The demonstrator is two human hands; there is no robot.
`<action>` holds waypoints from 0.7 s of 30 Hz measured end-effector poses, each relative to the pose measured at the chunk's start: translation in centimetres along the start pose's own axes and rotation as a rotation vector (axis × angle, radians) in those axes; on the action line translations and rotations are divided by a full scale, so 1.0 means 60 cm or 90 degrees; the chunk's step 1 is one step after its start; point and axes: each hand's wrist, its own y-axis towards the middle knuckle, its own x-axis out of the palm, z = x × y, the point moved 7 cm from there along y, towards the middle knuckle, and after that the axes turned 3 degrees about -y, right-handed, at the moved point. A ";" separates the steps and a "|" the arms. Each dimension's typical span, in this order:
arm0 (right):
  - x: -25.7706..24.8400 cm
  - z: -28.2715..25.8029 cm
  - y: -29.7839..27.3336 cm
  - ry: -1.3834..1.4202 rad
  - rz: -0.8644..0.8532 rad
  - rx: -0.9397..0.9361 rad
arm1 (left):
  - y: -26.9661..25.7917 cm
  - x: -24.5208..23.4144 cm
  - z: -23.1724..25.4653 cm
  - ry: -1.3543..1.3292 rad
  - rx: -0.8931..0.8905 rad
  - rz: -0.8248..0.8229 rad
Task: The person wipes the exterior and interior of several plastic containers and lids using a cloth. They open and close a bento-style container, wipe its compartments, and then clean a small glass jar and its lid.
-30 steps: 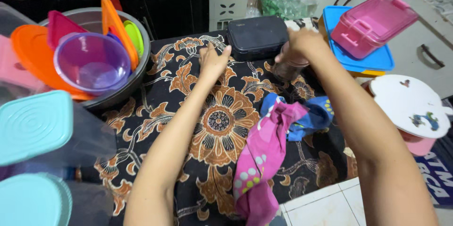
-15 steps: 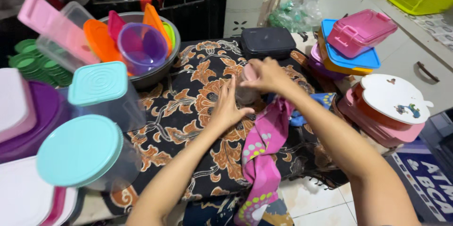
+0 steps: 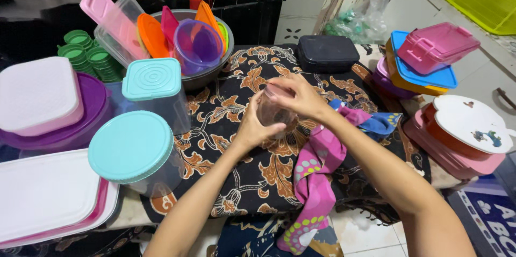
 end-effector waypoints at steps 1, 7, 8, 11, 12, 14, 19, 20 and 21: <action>0.000 0.001 0.002 0.053 -0.030 -0.025 | 0.003 0.004 -0.003 -0.140 -0.005 -0.030; 0.011 0.048 0.007 0.404 0.030 0.083 | 0.003 0.012 -0.061 -0.700 -0.277 -0.079; 0.021 0.055 0.006 0.417 0.056 0.124 | 0.000 0.010 -0.070 -0.748 -0.322 -0.057; 0.058 0.069 0.002 0.466 0.117 0.259 | 0.002 -0.026 -0.071 -0.585 -0.236 0.067; 0.071 0.077 -0.003 0.489 0.124 0.317 | 0.004 -0.044 -0.056 -0.387 -0.125 0.092; 0.096 0.085 -0.012 0.563 0.113 0.421 | 0.003 -0.058 -0.013 0.013 0.094 0.124; 0.098 0.068 -0.023 0.615 0.086 0.449 | 0.010 -0.066 -0.020 -0.127 0.058 0.113; 0.085 0.055 -0.019 0.558 0.087 0.375 | 0.013 -0.068 -0.021 -0.155 0.052 0.112; 0.070 0.041 -0.017 0.501 0.090 0.299 | 0.018 -0.064 -0.040 -0.252 -0.044 0.099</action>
